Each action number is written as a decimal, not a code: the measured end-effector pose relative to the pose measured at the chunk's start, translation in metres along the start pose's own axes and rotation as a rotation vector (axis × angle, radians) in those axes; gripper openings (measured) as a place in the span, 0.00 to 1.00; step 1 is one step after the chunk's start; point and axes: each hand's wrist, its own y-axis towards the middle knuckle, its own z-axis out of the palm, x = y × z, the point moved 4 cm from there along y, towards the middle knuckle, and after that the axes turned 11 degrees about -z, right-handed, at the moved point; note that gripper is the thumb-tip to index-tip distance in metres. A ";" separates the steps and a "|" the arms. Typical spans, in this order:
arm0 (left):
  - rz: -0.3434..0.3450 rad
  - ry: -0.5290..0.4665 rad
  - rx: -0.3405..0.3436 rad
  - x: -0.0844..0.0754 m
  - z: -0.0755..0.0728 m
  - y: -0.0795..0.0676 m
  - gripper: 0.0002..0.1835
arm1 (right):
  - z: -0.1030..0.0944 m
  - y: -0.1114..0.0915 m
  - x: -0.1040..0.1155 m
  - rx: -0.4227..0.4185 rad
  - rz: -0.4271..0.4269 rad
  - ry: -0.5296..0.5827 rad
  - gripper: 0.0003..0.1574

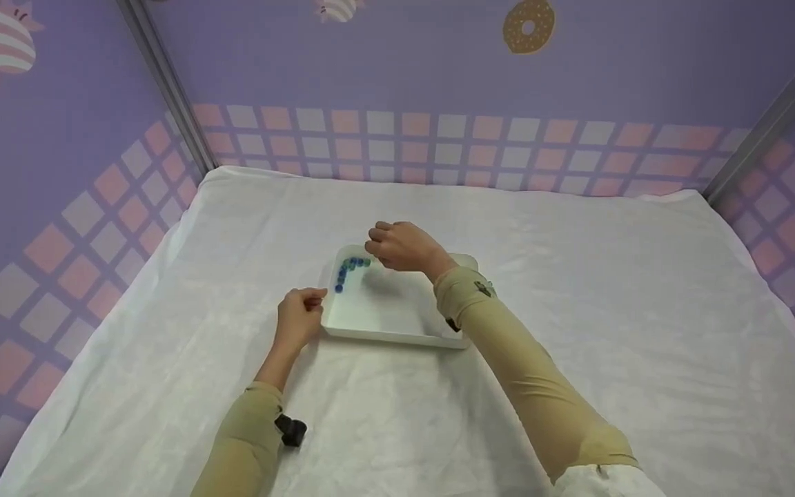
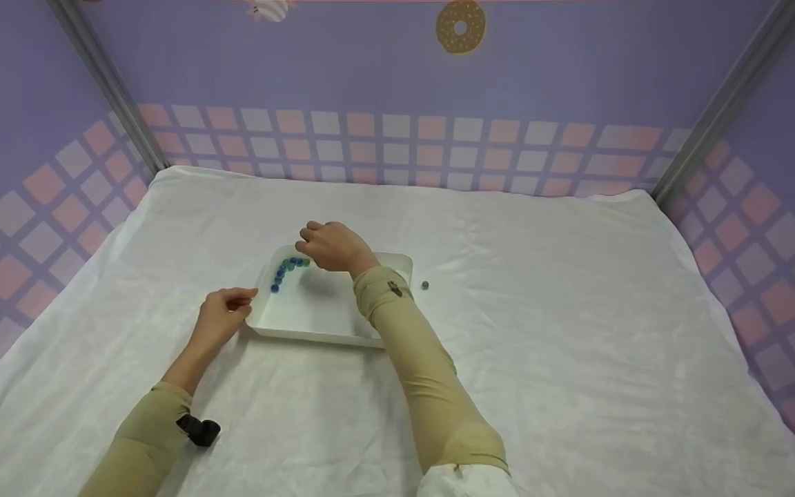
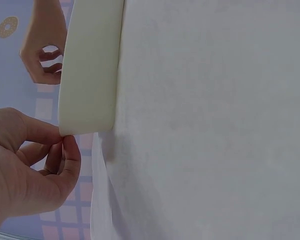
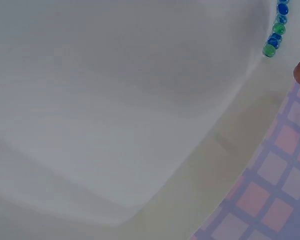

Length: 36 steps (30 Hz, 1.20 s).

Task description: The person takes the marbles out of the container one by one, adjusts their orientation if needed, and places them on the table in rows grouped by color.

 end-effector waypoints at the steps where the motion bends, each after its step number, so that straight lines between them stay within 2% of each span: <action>1: -0.001 0.001 0.000 0.000 0.000 0.000 0.19 | -0.002 0.000 -0.001 -0.014 0.005 0.008 0.14; 8: -0.001 0.006 -0.003 0.000 0.000 0.000 0.18 | -0.017 -0.005 -0.013 -0.091 0.090 0.095 0.04; 15: 0.018 -0.018 0.011 0.000 -0.001 -0.001 0.18 | -0.032 -0.012 -0.027 -0.199 0.232 0.238 0.06; 21: 0.006 -0.010 0.009 -0.001 0.000 -0.001 0.19 | -0.043 -0.023 -0.037 -0.283 0.339 0.300 0.06; 30: 0.021 0.018 0.010 -0.002 0.000 0.001 0.19 | -0.056 -0.045 -0.039 -0.379 0.366 0.317 0.07; 36: 0.036 0.021 0.013 -0.002 0.000 0.000 0.19 | -0.060 -0.060 -0.035 -0.379 0.344 0.315 0.07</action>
